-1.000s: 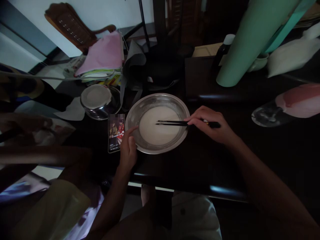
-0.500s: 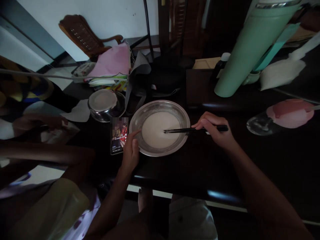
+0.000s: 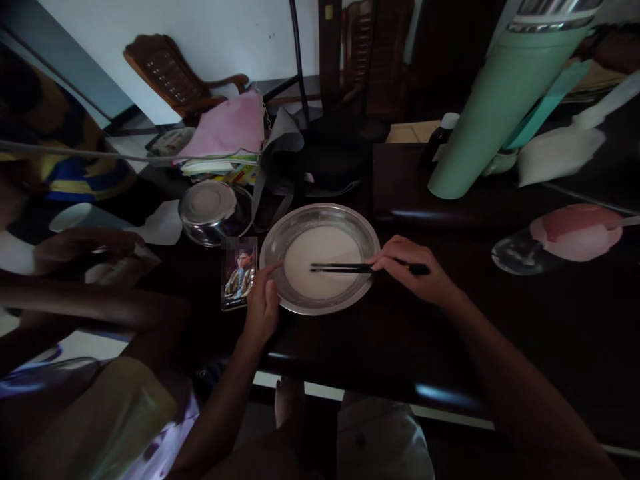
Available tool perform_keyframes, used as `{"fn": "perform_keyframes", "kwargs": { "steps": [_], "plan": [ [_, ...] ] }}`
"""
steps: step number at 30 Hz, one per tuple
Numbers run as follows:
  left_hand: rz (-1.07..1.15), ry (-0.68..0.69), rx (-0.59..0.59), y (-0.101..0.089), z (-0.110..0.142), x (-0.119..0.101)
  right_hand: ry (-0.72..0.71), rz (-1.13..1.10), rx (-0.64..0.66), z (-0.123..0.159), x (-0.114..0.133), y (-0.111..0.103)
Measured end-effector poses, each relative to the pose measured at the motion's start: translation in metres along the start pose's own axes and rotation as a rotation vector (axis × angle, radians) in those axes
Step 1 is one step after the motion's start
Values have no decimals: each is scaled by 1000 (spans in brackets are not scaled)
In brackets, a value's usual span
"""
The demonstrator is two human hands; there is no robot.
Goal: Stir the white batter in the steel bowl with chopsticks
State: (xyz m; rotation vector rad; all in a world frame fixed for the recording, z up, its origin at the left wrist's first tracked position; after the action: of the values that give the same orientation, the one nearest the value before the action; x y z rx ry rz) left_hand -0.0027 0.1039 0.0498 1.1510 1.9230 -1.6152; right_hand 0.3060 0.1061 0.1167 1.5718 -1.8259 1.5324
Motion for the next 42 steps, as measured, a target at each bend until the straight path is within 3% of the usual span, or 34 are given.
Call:
{"fn": "perform_keyframes", "kwargs": {
  "steps": [6,11,17,22,27,32,37,42],
  "plan": [
    [-8,15,2,0,0,-1,44,-30,-128,4,-4,-15],
    [-20,15,-12,0,0,0,-1,13,-4,0,2,-3],
    [-18,16,-3,1,0,-1,93,-31,-108,4,-7,-15],
    [-19,23,-4,0,0,-2,0,31,-2,0,2,-3],
    [-17,9,3,1,0,-1,52,-37,-102,4,-4,-14],
    [-6,8,-2,1,0,0,29,-11,8,0,-1,-3],
    [-3,9,1,1,0,1,79,-43,-96,4,-6,-14],
    [-9,17,0,1,0,0,20,-23,12,-1,0,0]
  ]
}}
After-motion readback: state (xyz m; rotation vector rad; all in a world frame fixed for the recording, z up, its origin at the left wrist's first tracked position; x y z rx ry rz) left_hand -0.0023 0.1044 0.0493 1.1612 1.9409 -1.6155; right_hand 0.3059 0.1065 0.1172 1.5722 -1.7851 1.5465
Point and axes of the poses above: each hand's wrist, its own z-axis away from the middle knuckle, its own y-axis out of the palm, x = y × z, the point moved 9 cm from there along -z, towards the middle knuckle, and after that the axes turned 11 degrees about x, right-handed, at the moved point
